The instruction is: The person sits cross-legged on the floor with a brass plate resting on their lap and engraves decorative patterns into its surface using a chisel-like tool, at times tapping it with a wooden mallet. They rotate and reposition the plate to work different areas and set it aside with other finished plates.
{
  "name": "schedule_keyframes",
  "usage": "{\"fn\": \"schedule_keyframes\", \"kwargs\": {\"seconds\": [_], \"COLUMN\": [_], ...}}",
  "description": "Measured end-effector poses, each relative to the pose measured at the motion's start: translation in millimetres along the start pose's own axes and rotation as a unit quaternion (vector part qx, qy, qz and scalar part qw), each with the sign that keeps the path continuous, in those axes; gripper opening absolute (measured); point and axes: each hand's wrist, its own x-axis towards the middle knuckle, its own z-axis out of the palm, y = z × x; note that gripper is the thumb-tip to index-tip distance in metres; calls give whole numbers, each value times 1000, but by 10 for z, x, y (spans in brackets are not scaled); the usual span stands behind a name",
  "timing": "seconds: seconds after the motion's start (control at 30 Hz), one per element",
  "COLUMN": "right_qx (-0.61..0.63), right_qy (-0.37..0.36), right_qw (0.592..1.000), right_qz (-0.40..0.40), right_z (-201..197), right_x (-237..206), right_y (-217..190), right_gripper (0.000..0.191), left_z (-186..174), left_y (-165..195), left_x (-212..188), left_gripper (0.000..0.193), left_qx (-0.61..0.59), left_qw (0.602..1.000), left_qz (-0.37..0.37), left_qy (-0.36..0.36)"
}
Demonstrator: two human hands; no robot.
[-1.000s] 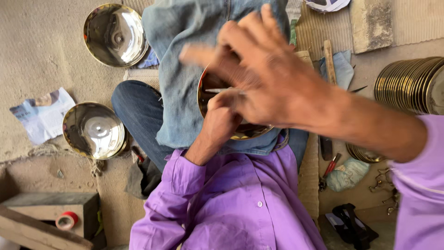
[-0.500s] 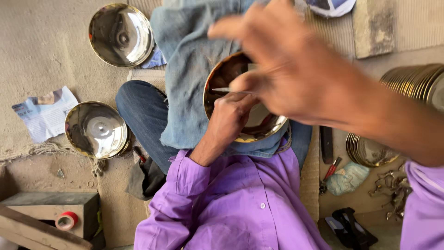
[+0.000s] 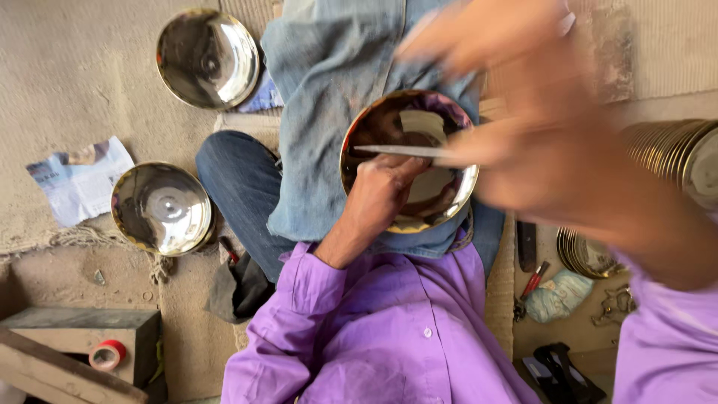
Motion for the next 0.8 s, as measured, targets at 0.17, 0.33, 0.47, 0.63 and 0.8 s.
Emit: {"fn": "schedule_keyframes", "kwargs": {"seconds": [0.17,0.33,0.47,0.63,0.8], "right_qx": [-73,-293,-407,-397,-404], "right_qy": [22,-145,-222,-210,-181], "right_qw": [997,938,866,868,871], "right_qz": [-15,-113,-186,-214,-214], "right_z": [217,104,-5,-38,15], "right_x": [-236,-439,-299,-112,47], "right_y": [103,160,72,77,211], "right_gripper": [37,51,75,66,55], "left_z": [8,65,91,-81,-559], "left_y": [-15,-87,-108,159,423], "left_x": [-13,-20,0,-8,-177], "left_gripper": [14,13,13,27,31], "left_qx": [-5,46,52,98,245], "left_qw": [1000,998,998,994,953], "left_qz": [23,44,35,50,47], "left_qy": [14,-9,-17,16,170]}}
